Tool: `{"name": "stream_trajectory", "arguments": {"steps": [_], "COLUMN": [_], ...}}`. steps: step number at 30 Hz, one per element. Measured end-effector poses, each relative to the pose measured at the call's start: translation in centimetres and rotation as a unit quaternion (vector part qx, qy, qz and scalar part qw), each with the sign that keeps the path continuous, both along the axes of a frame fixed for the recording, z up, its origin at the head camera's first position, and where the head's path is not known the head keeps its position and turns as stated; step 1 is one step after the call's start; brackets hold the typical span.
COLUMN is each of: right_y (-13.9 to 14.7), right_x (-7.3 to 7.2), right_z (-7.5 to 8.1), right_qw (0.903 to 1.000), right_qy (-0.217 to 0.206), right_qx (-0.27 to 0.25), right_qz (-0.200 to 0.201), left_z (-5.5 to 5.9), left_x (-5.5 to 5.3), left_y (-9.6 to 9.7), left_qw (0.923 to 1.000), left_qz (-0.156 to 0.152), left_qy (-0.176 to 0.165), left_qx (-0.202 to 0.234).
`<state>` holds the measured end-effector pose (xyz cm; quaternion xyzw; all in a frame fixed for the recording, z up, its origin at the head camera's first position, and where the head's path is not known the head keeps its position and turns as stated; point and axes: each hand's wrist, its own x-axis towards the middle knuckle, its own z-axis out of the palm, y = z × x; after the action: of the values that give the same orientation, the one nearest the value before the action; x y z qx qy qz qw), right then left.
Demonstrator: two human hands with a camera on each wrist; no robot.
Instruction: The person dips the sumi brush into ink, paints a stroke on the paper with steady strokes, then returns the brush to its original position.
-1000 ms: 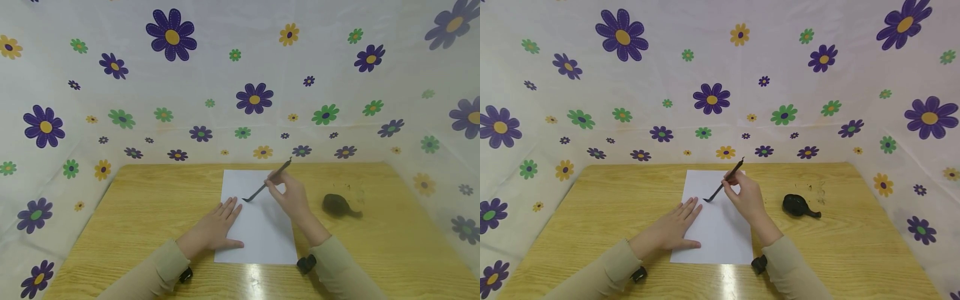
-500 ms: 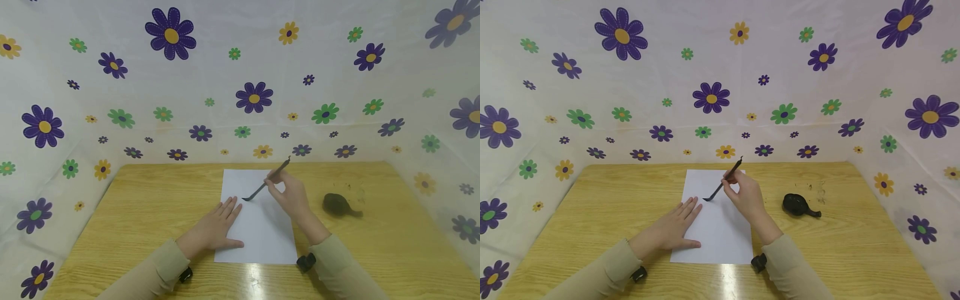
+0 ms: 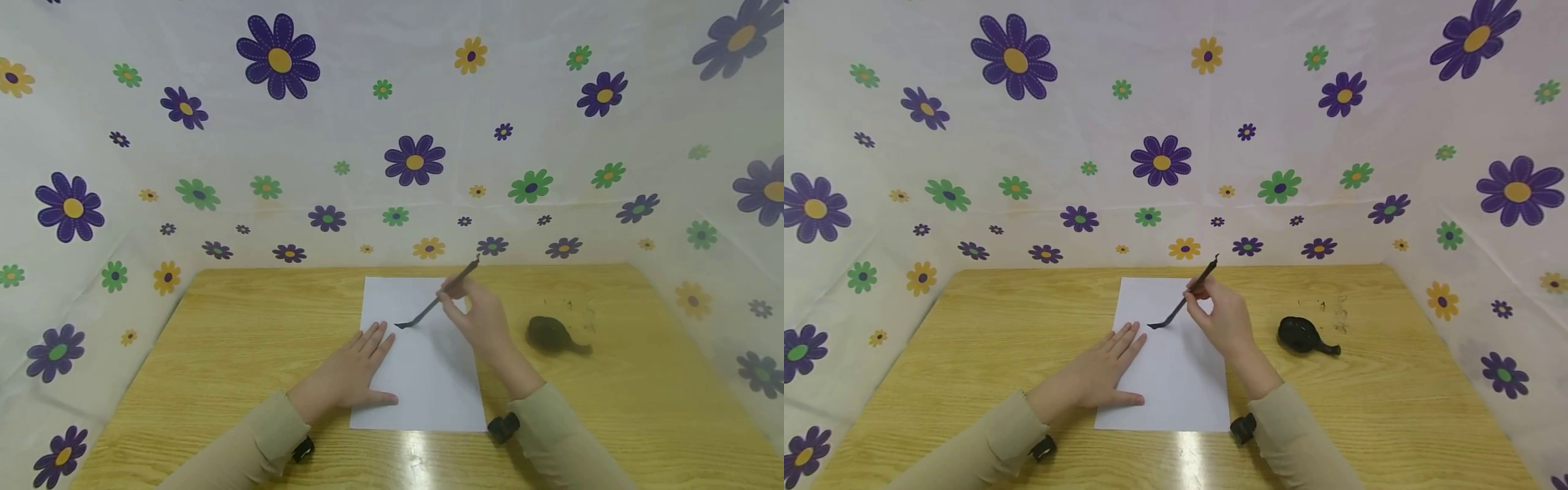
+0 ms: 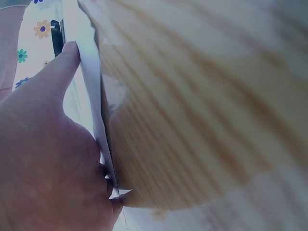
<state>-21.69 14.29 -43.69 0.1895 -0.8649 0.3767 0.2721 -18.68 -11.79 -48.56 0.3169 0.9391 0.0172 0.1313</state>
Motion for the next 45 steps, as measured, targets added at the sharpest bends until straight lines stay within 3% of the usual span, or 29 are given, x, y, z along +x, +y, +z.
{"name": "stream_trajectory", "arguments": {"steps": [10, 45], "right_y": [1.1, 5.7], "right_x": [0.1, 0.5], "right_z": [-0.1, -1.1], "right_qw": [0.9992, 0.9988], "right_qy": [-0.037, 0.026], "right_qx": [-0.012, 0.000], "right_qz": [-0.009, -0.041], "left_z": [0.0, 0.2], "left_x": [0.1, 0.1], "left_y": [0.0, 0.0], "left_qw": [1.0000, 0.9998], "left_qz": [0.000, 0.000], "left_qy": [-0.005, -0.011], "left_qx": [0.004, 0.015]}}
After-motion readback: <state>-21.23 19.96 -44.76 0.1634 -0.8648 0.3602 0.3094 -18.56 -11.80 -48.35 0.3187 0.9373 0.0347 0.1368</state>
